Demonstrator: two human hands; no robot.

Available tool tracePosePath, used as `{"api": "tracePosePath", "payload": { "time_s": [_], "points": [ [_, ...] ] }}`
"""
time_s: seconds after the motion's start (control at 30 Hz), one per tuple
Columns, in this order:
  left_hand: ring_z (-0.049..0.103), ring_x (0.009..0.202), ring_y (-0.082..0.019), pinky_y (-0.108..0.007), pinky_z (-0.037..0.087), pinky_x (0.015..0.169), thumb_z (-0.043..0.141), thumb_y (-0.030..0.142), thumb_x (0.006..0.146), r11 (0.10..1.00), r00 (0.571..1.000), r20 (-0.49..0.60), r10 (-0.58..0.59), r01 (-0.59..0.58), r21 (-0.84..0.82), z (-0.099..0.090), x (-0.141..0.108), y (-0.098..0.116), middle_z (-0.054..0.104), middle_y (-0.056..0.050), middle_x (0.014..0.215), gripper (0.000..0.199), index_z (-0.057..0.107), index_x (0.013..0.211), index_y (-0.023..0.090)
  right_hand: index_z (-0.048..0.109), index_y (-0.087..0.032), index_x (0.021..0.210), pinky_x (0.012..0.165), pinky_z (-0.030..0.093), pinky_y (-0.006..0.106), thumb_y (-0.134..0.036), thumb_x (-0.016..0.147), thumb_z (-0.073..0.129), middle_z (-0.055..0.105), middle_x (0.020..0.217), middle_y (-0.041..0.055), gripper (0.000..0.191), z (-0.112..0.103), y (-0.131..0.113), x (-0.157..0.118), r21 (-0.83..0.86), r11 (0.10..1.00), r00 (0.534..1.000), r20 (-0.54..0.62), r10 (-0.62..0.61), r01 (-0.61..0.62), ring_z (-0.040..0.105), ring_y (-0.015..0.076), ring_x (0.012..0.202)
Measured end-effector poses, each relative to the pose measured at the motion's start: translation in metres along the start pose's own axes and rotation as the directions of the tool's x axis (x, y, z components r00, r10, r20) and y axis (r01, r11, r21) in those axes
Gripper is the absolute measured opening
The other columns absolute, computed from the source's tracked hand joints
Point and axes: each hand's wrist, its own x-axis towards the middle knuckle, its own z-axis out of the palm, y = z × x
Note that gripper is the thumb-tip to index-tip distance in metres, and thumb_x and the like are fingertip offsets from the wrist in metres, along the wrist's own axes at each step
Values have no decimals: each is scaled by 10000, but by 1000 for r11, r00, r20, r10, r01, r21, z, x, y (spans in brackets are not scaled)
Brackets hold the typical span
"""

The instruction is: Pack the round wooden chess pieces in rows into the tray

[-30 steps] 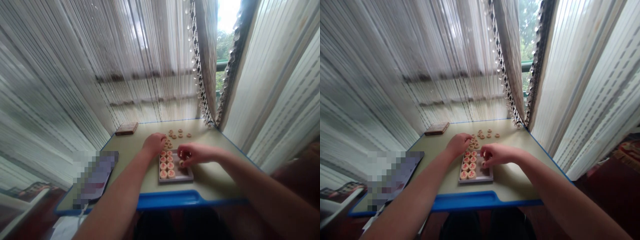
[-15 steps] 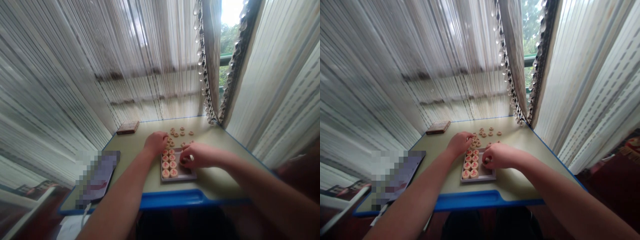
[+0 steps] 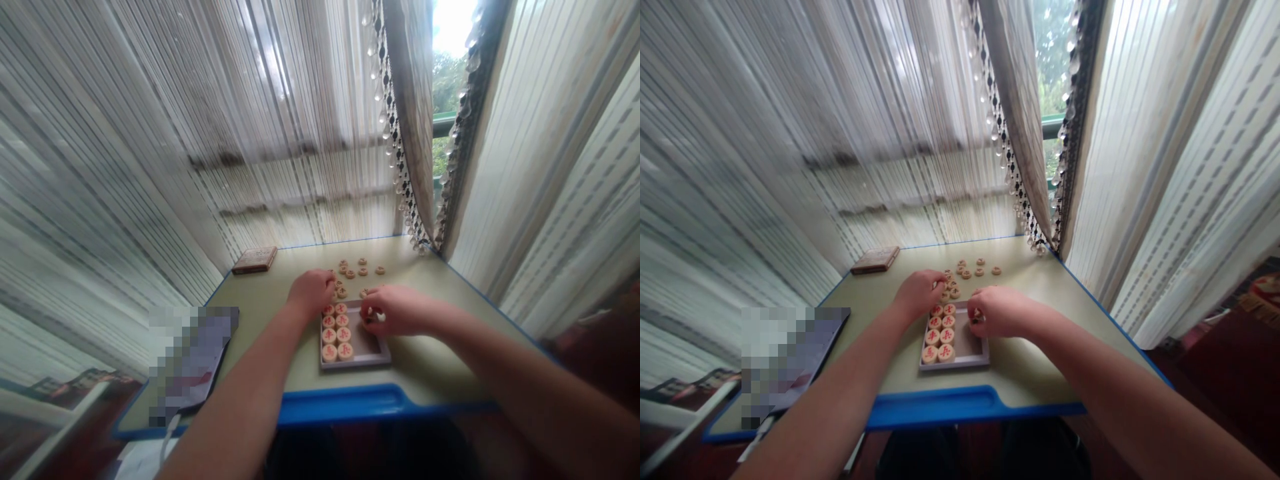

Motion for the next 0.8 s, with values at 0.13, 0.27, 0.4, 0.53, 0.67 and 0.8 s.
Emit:
{"api": "tracePosePath", "payload": {
  "time_s": [0.13,0.27,0.4,0.53,0.67,0.8],
  "points": [
    [587,892,-168,-266,426,816,414,256,804,1000,1000,-9,2,-2,8,1,0,-3,671,-32,950,273,673,883,220,663,-252,805,529,353,233,-272,680,571,646,778,17,157,0,-3,-1,-3,1000,1000,-13,-8,8,554,145,631],
    [586,899,-170,-266,425,818,418,254,802,1000,1000,-5,0,0,12,1,1,-4,671,-30,958,272,673,889,222,666,-242,723,533,350,237,-265,691,555,648,740,20,118,2,-5,0,-23,999,999,21,26,-25,553,145,615],
    [584,903,-164,-263,419,824,416,254,808,1000,1000,6,0,0,9,1,0,-3,671,-30,955,273,676,888,228,672,-236,750,531,349,233,-246,691,561,639,749,21,126,1,-3,0,5,1000,1000,6,1,-1,545,138,617],
    [581,915,-162,-260,415,831,421,262,809,1000,999,21,-25,25,12,1,0,-4,671,-29,961,272,678,893,232,684,-238,774,532,347,214,-227,717,556,612,794,19,141,2,6,4,57,998,996,-85,-20,25,532,121,647],
    [588,900,-169,-267,423,814,415,267,807,1000,1000,-1,-8,8,21,1,1,-4,673,-30,953,279,679,884,225,704,-251,805,552,345,217,-239,721,579,589,803,29,151,9,17,9,31,999,985,-171,10,-5,528,132,690],
    [589,905,-171,-267,422,818,412,255,802,1000,1000,-14,4,-4,13,1,1,-4,674,-29,951,278,679,872,225,715,-248,800,552,355,220,-249,714,593,589,767,27,150,14,20,12,43,999,988,-152,15,-9,521,128,653]
  ]
}}
